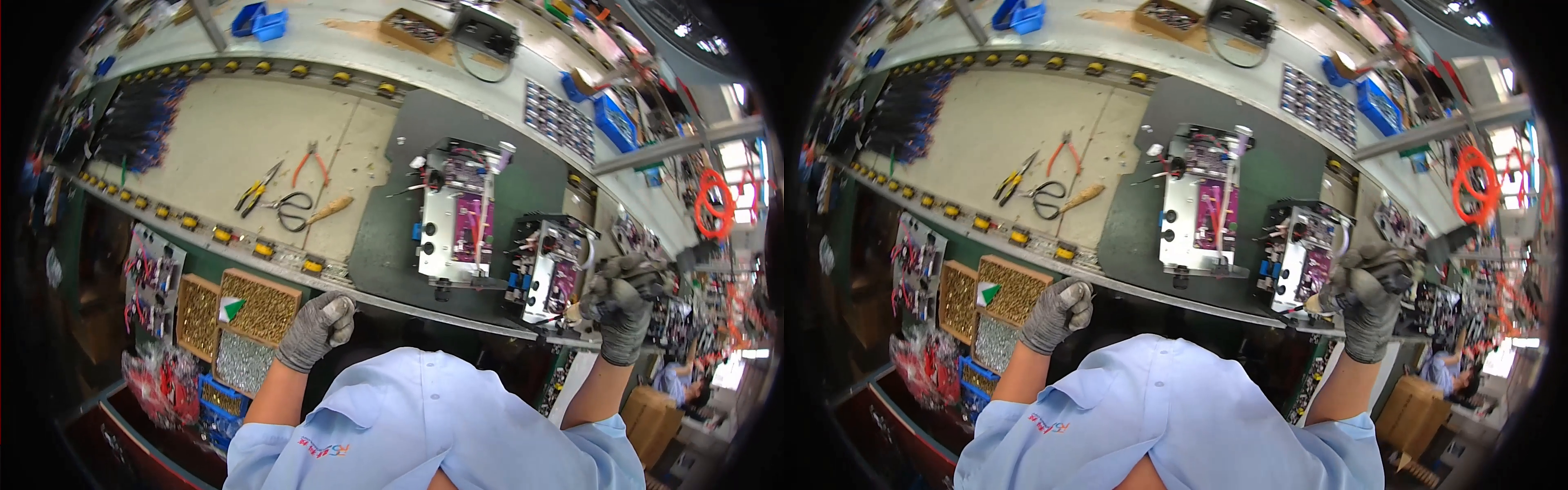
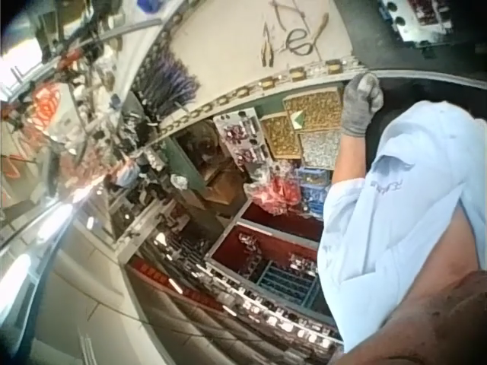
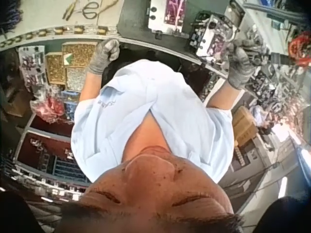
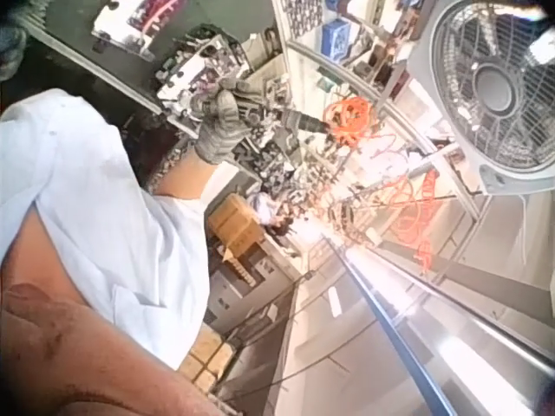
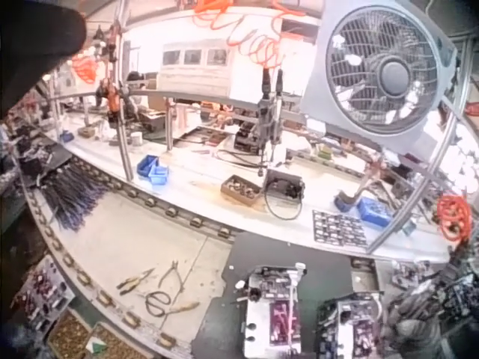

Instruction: Assembling and testing internal components of electronic power inverters on a factory assembly line.

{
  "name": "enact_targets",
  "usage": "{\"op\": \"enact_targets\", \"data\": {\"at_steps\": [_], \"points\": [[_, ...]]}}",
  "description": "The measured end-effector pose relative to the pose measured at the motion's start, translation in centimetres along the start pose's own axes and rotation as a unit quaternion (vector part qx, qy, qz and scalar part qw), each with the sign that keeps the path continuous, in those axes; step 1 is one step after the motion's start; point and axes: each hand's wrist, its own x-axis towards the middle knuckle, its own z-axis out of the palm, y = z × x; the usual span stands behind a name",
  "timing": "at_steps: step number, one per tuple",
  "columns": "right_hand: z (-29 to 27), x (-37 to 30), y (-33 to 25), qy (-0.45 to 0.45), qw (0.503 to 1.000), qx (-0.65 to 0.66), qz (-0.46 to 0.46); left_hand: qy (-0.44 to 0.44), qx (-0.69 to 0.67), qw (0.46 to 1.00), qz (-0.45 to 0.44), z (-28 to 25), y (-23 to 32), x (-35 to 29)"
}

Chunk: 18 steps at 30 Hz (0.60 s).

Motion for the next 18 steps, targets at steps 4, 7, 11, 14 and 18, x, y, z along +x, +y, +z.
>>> {"op": "enact_targets", "data": {"at_steps": [4, 7, 11, 14, 18], "points": [[-3.6, -2.7, 1.1, 0.123, 0.942, -0.309, 0.037, -0.047, 0.037, 0.998, -0.029, 0.7, -0.3, 1.2], [-9.1, -6.0, 3.3, 0.153, 0.953, -0.244, 0.094, -0.065, 0.080, 0.994, -0.038, 2.0, -0.9, 2.4], [-14.9, -10.1, 7.0, 0.223, 0.926, -0.223, 0.206, -0.151, 0.262, 0.945, -0.124, 6.5, -1.3, 5.7], [-16.4, -11.0, 8.5, 0.246, 0.898, -0.230, 0.282, -0.263, 0.272, 0.915, -0.142, 11.2, -3.5, 8.3], [-17.0, -11.0, 8.6, 0.202, 0.915, -0.192, 0.290, -0.330, 0.121, 0.926, -0.140, 15.0, -11.4, 13.3]]}}
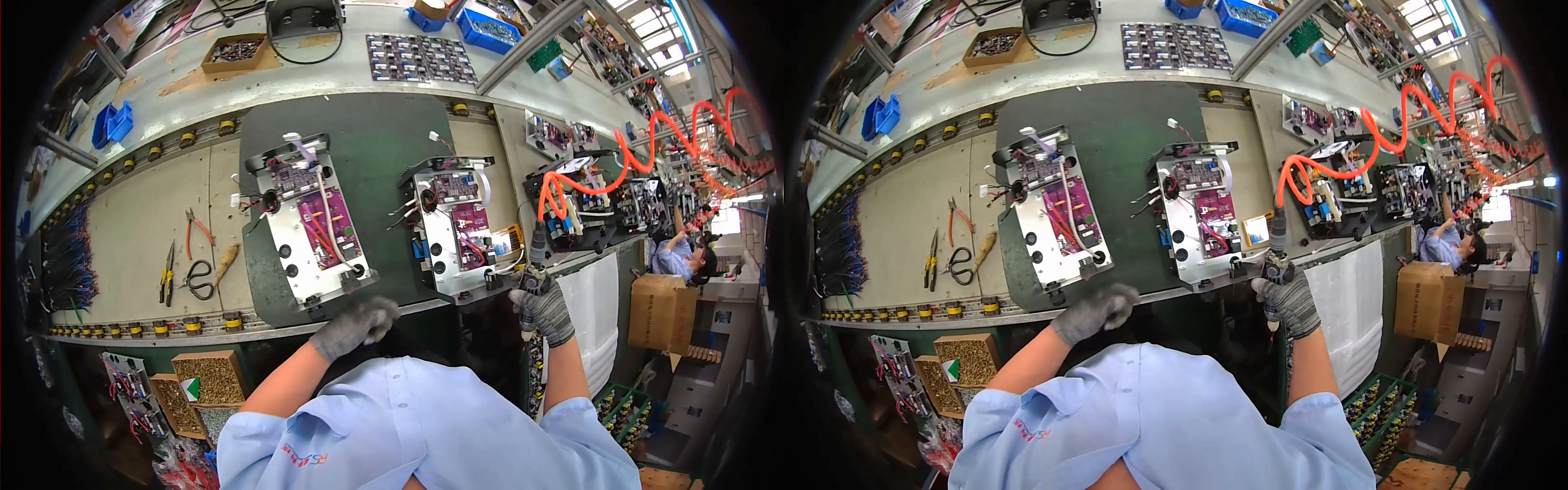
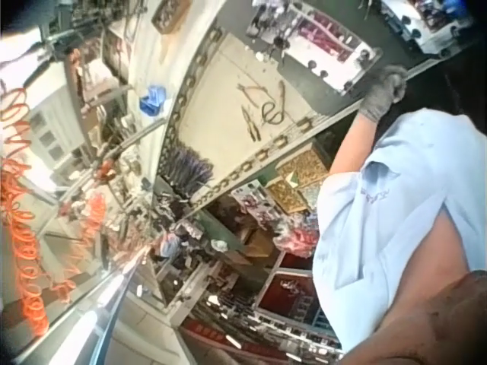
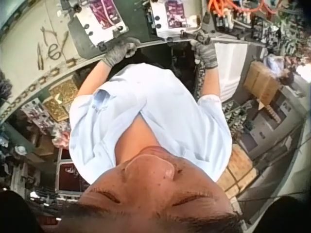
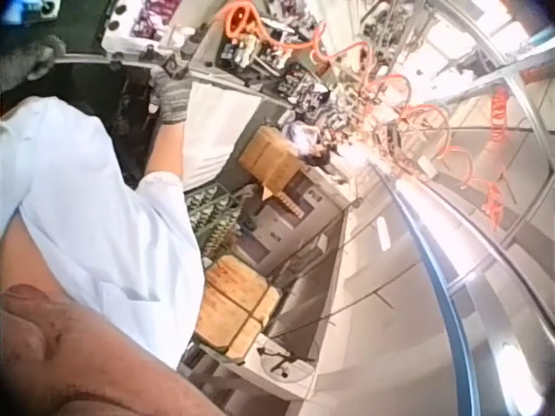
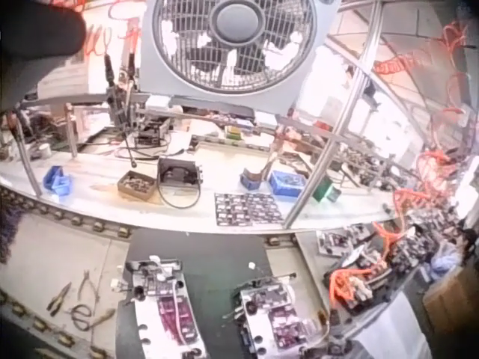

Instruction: Assembling and testing internal components of electronic power inverters on a factory assembly line.

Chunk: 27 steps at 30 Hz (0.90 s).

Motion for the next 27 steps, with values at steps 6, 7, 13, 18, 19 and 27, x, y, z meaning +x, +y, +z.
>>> {"op": "enact_targets", "data": {"at_steps": [6, 7, 13, 18, 19, 27], "points": [[-2.9, 2.2, 2.7, -0.072, 0.990, -0.107, -0.060, 0.240, 0.329, 0.913, -0.016, 3.7, 2.1, 11.1], [-2.7, 2.4, 2.8, -0.073, 0.990, -0.102, -0.058, 0.240, 0.333, 0.912, -0.019, 3.7, 2.2, 12.0], [-2.6, 2.8, 2.6, -0.117, 0.974, -0.126, -0.151, 0.267, 0.105, 0.955, -0.072, 2.1, 1.5, 10.8], [-2.9, -0.4, -3.0, -0.177, 0.950, -0.131, -0.222, 0.226, 0.032, 0.971, -0.068, 1.3, -3.8, 1.7], [-3.2, -1.4, -4.6, -0.216, 0.946, -0.110, -0.216, 0.234, 0.088, 0.967, -0.044, 1.4, -4.2, 0.6], [3.6, -2.0, -7.4, -0.283, 0.940, -0.053, -0.184, 0.380, -0.316, 0.849, 0.185, -3.3, -11.5, -23.5]]}}
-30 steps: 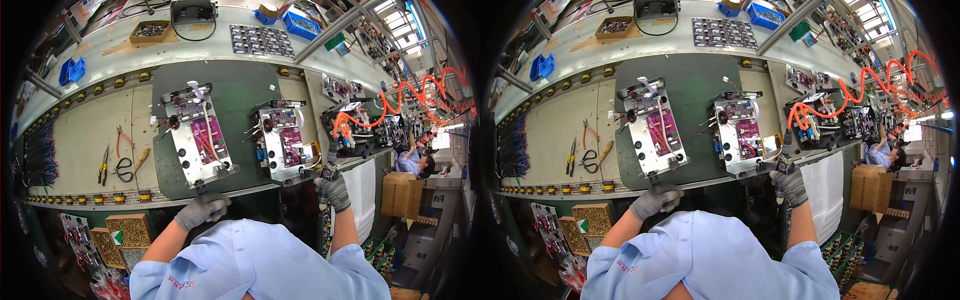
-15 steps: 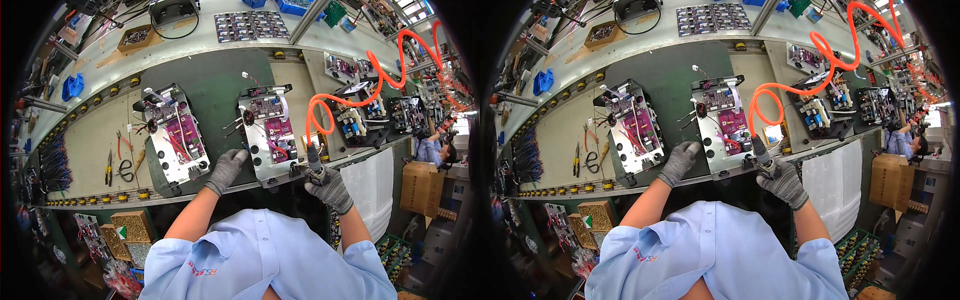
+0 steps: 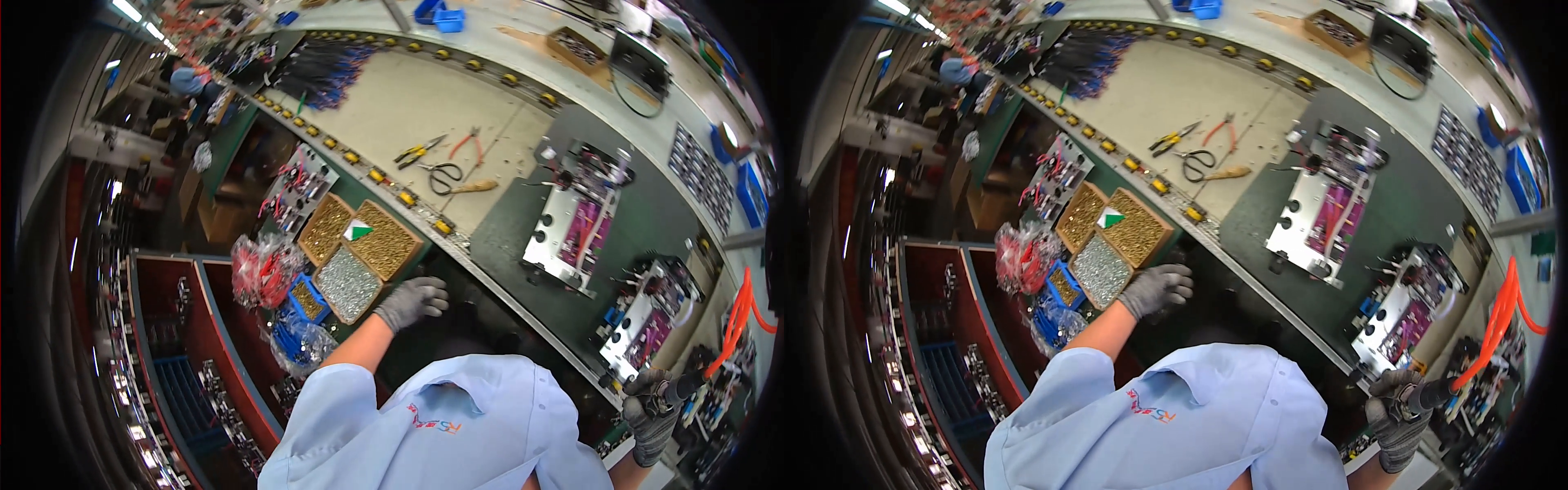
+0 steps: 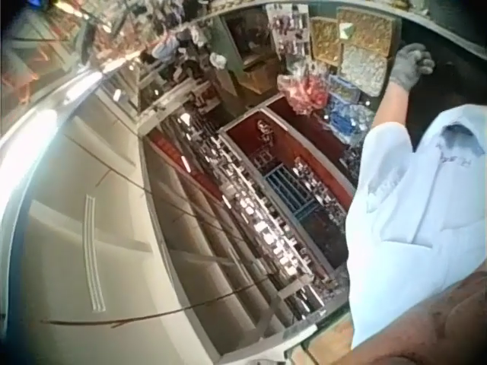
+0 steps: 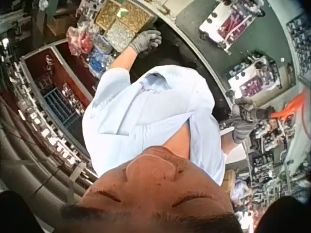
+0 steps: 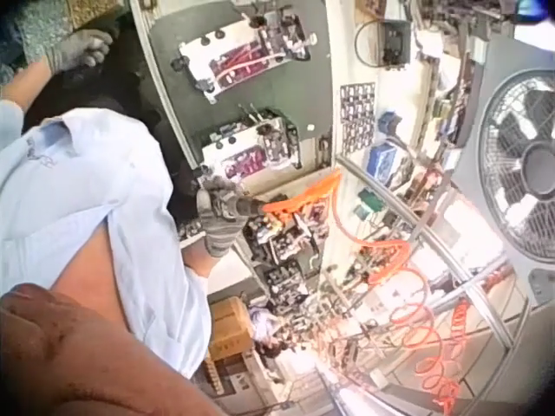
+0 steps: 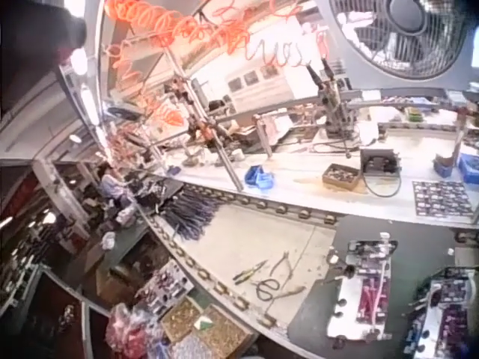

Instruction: Assembling and testing internal components of electronic power inverters on a factory assembly line.

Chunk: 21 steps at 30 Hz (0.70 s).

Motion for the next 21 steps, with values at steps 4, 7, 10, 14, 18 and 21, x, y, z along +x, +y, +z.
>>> {"op": "enact_targets", "data": {"at_steps": [4, 7, 10, 14, 18, 21], "points": [[4.8, 2.5, -3.1, -0.001, 0.999, 0.015, -0.047, 0.024, -0.131, 0.988, 0.073, -10.6, 5.6, -7.0], [6.6, 3.8, -4.2, -0.022, 0.999, -0.029, -0.033, 0.341, 0.031, 0.924, 0.173, -15.2, 8.7, -8.7], [8.6, 4.8, -5.0, -0.039, 0.995, -0.052, -0.069, 0.322, -0.006, 0.914, 0.248, -18.7, 14.5, -9.8], [10.3, 5.8, -5.4, -0.029, 0.996, -0.041, -0.069, 0.461, 0.036, 0.869, 0.174, -18.7, 17.8, -9.9], [12.7, 5.6, -6.4, -0.016, 0.997, -0.018, -0.078, 0.392, 0.633, 0.664, 0.071, -18.1, 11.1, -9.0], [13.5, 5.7, -7.0, -0.019, 0.998, 0.006, -0.062, 0.387, 0.725, 0.568, -0.029, -13.4, 4.7, -8.8]]}}
